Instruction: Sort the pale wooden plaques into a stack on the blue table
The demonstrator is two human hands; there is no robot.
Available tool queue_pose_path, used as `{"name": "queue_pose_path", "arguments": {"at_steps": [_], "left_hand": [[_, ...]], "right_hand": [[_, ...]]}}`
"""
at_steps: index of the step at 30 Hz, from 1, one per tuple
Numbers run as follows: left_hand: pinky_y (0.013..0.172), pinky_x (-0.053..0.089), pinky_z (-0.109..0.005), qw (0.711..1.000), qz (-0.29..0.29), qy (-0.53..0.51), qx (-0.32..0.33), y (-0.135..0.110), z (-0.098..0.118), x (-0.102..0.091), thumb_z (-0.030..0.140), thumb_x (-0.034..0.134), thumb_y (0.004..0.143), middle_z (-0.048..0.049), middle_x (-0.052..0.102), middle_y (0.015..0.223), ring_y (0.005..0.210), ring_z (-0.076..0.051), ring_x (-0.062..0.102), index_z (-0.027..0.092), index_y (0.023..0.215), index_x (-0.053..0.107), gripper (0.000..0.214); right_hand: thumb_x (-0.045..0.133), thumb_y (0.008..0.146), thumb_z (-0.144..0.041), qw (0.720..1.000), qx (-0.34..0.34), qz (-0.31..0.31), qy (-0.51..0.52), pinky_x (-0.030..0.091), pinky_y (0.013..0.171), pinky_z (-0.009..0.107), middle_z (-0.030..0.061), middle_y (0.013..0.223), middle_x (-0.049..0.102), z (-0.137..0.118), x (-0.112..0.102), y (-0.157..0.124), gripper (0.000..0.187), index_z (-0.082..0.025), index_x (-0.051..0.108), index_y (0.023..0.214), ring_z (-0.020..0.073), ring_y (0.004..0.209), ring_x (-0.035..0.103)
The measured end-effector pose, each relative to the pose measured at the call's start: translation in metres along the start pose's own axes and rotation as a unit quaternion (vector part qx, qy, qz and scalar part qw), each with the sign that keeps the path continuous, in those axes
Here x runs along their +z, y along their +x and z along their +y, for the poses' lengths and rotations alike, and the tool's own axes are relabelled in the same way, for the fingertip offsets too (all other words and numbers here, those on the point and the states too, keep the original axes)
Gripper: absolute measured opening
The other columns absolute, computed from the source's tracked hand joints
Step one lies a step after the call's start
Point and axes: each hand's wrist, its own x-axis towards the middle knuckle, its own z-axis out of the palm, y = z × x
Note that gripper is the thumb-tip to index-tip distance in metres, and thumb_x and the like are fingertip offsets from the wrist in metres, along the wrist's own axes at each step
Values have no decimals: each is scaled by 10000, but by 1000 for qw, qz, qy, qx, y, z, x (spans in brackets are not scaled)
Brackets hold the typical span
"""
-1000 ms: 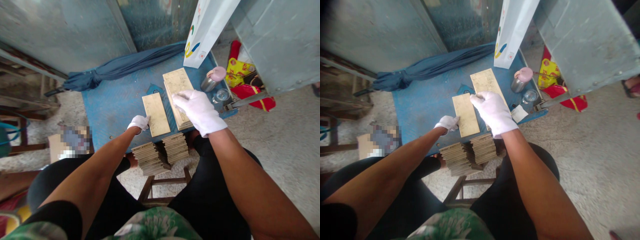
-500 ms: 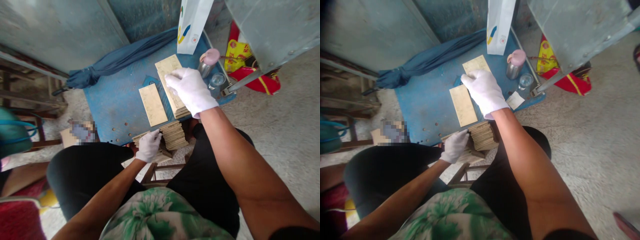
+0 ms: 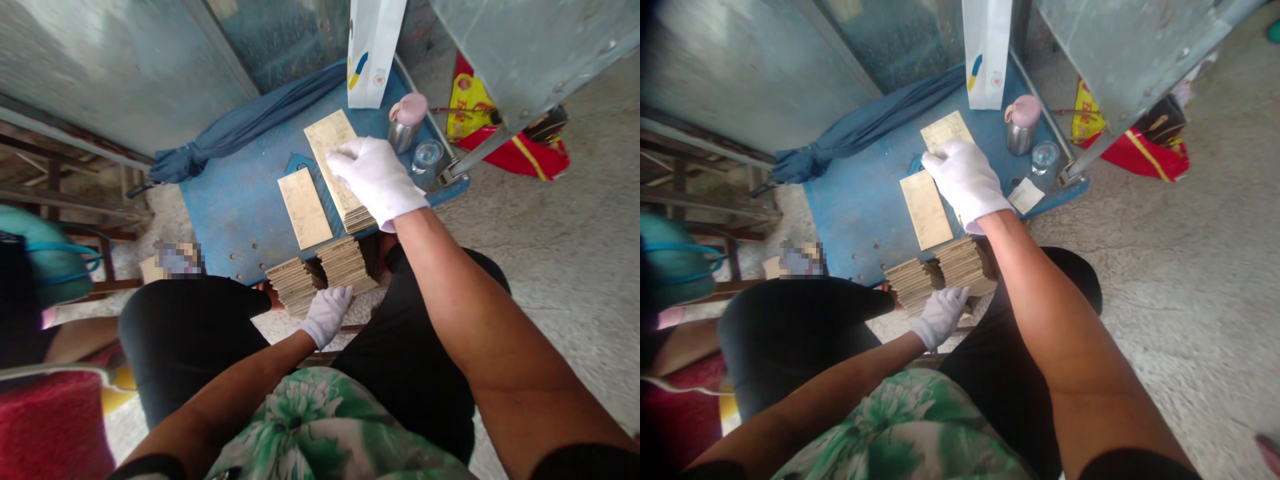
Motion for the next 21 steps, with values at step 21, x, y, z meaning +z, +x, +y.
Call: {"name": "queue_pose_path", "arguments": {"at_steps": [21], "left_hand": [[708,427,-384,999,-10,18,-34,6,5,-3,264,392,933,-112,554,1066,906,-257,559,243,1365,416,434]], "right_hand": [[563,882,-344,996,12,-24,-88,453,686,274,6,714,594,-10,-3,-9,235,-121,637,871,140,735,585]]}}
